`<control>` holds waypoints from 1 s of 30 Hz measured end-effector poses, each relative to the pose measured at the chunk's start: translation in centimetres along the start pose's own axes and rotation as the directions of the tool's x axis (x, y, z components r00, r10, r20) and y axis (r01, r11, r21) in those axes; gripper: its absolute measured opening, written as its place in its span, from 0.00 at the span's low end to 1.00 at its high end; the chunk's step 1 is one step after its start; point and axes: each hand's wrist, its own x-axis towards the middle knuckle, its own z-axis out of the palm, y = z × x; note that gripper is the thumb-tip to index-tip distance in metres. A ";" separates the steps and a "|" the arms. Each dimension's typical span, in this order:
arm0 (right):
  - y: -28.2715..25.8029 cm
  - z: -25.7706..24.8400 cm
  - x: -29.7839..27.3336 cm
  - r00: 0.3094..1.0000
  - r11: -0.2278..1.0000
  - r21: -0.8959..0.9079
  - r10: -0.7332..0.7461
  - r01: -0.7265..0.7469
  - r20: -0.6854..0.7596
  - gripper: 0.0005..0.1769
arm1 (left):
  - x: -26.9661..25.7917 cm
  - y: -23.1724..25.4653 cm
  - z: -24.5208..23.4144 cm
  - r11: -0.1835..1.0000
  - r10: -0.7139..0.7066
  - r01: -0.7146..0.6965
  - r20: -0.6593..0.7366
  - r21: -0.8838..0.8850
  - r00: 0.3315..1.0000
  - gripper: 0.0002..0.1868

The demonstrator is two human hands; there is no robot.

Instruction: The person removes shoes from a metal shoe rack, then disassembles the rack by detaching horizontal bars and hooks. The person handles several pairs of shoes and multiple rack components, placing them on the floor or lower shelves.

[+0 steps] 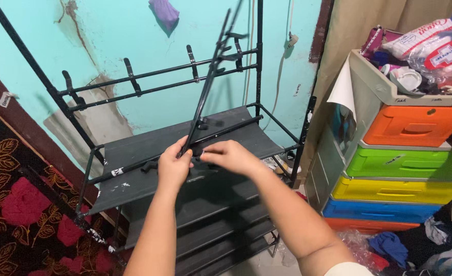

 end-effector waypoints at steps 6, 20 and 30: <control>0.9 -2.0 1.4 0.928 0.779 0.525 0.196 -0.343 0.316 0.34 | 0.5 -1.1 -0.4 0.986 -0.025 0.040 0.098 -0.161 0.995 0.24; -0.5 -1.0 1.5 0.843 0.672 0.621 0.008 -0.403 0.538 0.27 | 0.7 -2.7 2.1 0.983 0.183 -0.179 0.114 -0.046 0.977 0.27; 1.0 -1.6 1.2 0.862 0.704 0.583 0.081 -0.405 0.501 0.17 | 0.0 -2.5 4.4 0.994 0.105 -0.106 0.016 0.031 0.994 0.26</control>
